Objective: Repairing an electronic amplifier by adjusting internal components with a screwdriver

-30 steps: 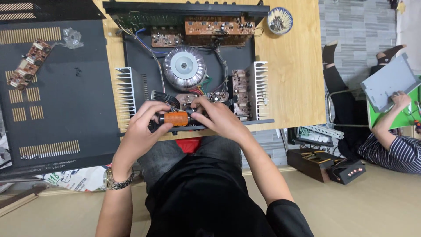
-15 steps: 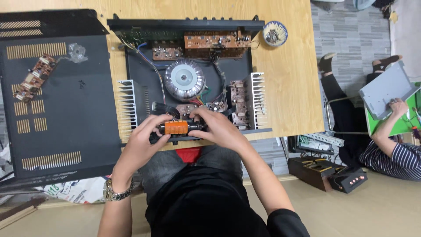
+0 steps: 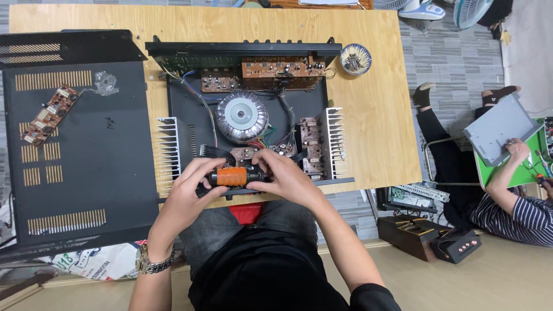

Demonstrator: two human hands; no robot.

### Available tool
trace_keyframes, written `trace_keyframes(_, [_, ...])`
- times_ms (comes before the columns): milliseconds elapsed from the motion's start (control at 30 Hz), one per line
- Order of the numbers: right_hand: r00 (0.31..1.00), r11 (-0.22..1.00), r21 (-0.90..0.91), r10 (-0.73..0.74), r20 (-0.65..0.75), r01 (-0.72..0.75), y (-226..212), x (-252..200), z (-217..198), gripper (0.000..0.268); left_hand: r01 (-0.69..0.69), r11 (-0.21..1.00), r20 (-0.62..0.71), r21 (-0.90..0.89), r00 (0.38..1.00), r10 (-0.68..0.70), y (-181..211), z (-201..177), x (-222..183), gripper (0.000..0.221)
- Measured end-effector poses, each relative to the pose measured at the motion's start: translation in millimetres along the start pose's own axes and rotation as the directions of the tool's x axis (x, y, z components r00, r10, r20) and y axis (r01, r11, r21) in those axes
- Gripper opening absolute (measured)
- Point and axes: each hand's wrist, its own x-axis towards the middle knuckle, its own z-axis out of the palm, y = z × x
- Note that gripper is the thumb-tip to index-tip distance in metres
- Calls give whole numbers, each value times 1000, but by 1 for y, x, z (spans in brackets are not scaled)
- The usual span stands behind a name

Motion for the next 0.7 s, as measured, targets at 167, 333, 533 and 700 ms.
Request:
trace_keyframes(167, [1000, 1000, 11, -18, -19, 18, -6, 3, -4, 34, -1, 1000, -5, -17, 1000, 1, -12, 3, 1, 39])
trace_keyframes(333, [998, 998, -24, -59, -6, 59, -13, 3, -6, 28, 19, 999, -27, -31, 999, -20, -24, 7, -1, 36])
trace_keyframes(533, [1000, 1000, 9, -9, -3, 9, -9, 3, -3, 42, -15, 1000, -75, 6, 997, 16, -13, 6, 0, 32])
trace_keyframes(700, [999, 998, -41, 46, 5, -46, -7, 4, -3, 30, -13, 999, -31, -47, 999, 12, -9, 2, -1, 31])
